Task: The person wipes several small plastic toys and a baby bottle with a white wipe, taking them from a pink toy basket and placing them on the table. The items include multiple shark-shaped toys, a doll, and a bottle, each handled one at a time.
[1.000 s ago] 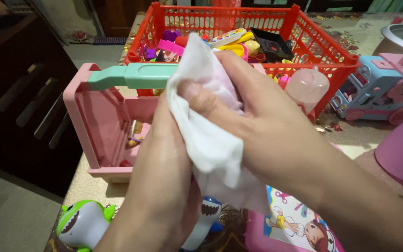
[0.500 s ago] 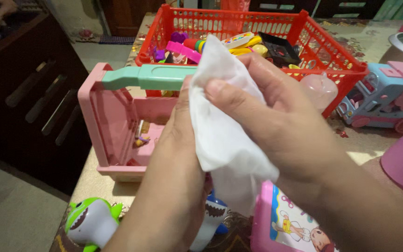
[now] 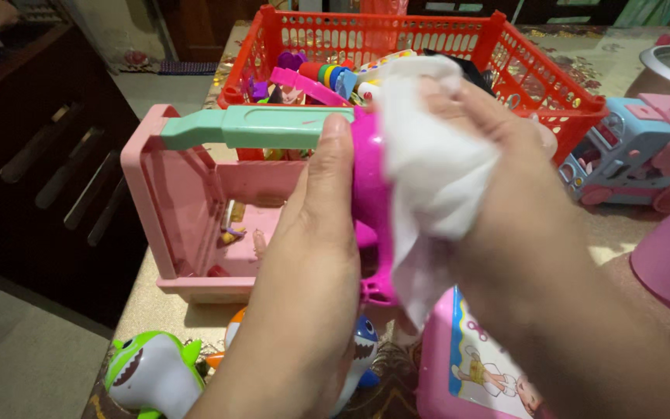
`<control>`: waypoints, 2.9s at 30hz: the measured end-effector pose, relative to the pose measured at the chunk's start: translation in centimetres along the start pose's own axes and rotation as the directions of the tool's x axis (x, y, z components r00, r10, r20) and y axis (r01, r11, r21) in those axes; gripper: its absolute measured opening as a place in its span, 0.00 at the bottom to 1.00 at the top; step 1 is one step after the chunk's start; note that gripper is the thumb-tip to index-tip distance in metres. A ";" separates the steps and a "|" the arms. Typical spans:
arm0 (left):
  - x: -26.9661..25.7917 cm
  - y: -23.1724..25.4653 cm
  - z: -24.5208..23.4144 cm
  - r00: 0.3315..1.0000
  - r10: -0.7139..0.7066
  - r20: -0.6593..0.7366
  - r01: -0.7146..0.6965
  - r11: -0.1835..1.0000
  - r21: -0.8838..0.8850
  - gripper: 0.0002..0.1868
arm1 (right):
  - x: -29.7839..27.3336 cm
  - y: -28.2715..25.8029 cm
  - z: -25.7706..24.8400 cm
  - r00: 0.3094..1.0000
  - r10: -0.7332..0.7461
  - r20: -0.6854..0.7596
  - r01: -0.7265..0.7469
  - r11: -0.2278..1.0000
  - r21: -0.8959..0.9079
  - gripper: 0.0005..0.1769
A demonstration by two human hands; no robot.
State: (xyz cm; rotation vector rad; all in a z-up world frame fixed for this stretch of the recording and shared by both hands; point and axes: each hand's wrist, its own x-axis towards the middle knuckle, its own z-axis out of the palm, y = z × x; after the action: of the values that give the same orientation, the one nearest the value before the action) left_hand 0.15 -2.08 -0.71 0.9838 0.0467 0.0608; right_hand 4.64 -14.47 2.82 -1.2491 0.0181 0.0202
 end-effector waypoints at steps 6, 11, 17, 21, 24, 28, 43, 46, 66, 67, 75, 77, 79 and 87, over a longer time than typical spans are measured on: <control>0.0 2.2 -0.2 0.990 -0.003 0.140 0.031 0.979 -0.201 0.36 | 1.2 -1.1 -4.8 0.929 -0.298 0.221 0.348 0.905 -0.243 0.06; 0.7 2.6 -2.2 0.925 0.125 0.359 -0.048 0.975 -0.216 0.43 | 0.1 -4.2 -3.2 0.821 -0.558 0.117 0.484 0.572 -0.662 0.10; 0.5 1.7 -1.2 0.932 0.083 0.353 -0.008 0.978 -0.211 0.37 | -3.8 -2.4 -2.3 0.579 -0.546 0.606 0.793 0.203 -0.575 0.14; -0.1 0.5 -0.2 0.993 -0.013 0.115 0.030 0.989 -0.144 0.37 | -3.8 -1.2 1.0 0.450 -0.538 0.713 0.858 0.040 -0.511 0.18; -0.1 0.4 0.3 0.972 0.155 0.178 -0.156 0.988 -0.008 0.41 | -3.4 -1.9 3.5 0.488 -0.606 0.628 0.846 0.152 -0.510 0.18; -0.6 1.3 0.5 0.971 0.194 0.143 -0.213 0.968 0.132 0.42 | -1.7 -3.0 3.9 0.940 -0.224 0.257 0.340 0.650 -0.679 0.25; 0.1 0.7 -2.3 0.997 0.070 0.036 -0.077 0.960 0.271 0.26 | -2.2 -1.9 0.4 0.826 -0.422 0.373 0.482 0.187 -0.856 0.21; 0.0 1.2 -2.2 0.990 0.121 0.075 -0.125 0.991 0.049 0.23 | -0.6 -2.2 -0.6 0.908 -0.322 0.267 0.418 0.722 -0.552 0.18; -1.6 0.1 0.0 0.982 0.188 0.011 -0.189 0.980 0.063 0.38 | 1.8 -1.0 2.5 0.915 -0.077 0.397 0.173 0.962 -0.211 0.13; -1.4 0.7 -0.3 0.993 0.116 -0.018 -0.114 0.991 0.075 0.37 | 1.9 -1.0 2.3 0.878 -0.039 0.476 0.104 0.988 -0.113 0.13; -0.8 1.8 -2.9 0.986 0.083 0.147 0.022 0.802 -0.597 0.25 | -2.4 0.9 3.1 0.763 -0.306 0.569 0.556 0.759 -0.338 0.21; 0.0 1.5 -3.1 0.989 0.140 0.041 -0.084 0.777 -0.624 0.23 | -3.7 2.8 3.0 0.583 -0.527 0.619 0.809 0.302 -0.504 0.25; 0.1 1.7 -3.8 0.944 0.321 -0.077 -0.309 0.776 -0.551 0.18 | -4.9 4.0 2.3 0.435 -0.563 0.703 0.845 -0.016 -0.535 0.27; -1.4 4.7 -3.5 0.951 0.283 -0.124 -0.309 0.874 -0.375 0.21 | -5.8 -0.2 3.4 0.892 -0.351 0.284 0.446 0.781 -0.438 0.26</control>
State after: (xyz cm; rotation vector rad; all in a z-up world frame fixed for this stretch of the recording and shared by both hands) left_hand -1.63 3.30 1.30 0.5797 -0.0564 0.3725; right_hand -1.11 -11.36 4.25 -1.7422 -0.4480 -0.2447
